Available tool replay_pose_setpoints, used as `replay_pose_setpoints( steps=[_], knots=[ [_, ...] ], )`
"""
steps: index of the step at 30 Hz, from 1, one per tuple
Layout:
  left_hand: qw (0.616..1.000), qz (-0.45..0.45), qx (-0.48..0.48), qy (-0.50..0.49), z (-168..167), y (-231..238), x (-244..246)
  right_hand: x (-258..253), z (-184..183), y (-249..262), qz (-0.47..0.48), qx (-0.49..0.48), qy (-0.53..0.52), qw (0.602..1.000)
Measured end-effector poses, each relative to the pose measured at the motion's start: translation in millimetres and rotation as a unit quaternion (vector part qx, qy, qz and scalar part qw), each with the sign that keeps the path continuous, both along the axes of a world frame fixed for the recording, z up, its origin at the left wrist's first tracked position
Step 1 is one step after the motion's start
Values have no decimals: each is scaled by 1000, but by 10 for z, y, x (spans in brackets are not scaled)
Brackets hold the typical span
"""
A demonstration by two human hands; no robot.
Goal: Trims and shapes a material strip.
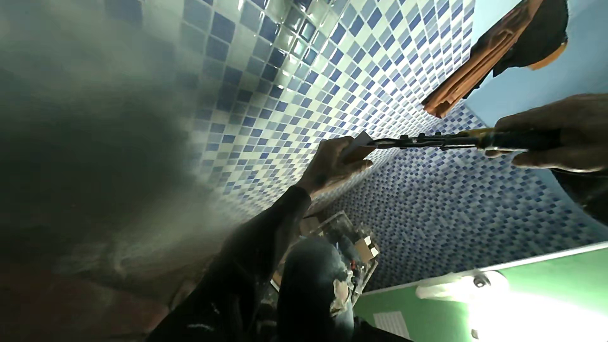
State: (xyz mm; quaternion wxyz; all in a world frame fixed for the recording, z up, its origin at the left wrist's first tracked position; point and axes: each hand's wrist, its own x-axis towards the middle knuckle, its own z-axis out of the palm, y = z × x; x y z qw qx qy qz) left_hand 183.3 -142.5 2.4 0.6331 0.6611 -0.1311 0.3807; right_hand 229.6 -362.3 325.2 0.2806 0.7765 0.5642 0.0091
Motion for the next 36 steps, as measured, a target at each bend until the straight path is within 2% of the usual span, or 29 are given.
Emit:
replay_pose_setpoints(
  steps=[7, 14, 20, 24, 28, 32, 36],
  knots=[
    [1000, -2, 10, -8, -15, -33, 27, 44, 54, 6, 47, -8, 10, 999],
    [1000, -3, 3, -2, -5, -29, -14, 14, 69, 43, 29, -8, 8, 1000],
    [1000, -18, -17, 6, 26, 5, -79, -266, -14, 171, -79, 1, -78, 994],
    [1000, -5, -2, -4, 31, 10, -88, -366, -94, 247, -118, -2, -54, 992],
    [1000, -7, -2, -1, 22, 5, -84, -286, -92, 228, -83, -7, -37, 996],
    [1000, 6, 2, 2, 23, -1, -98, -295, -140, 206, -63, 39, -68, 995],
    [1000, 15, 2, -6, 15, -22, -106, -49, -118, 109, 23, 34, -18, 999]
  ],
)
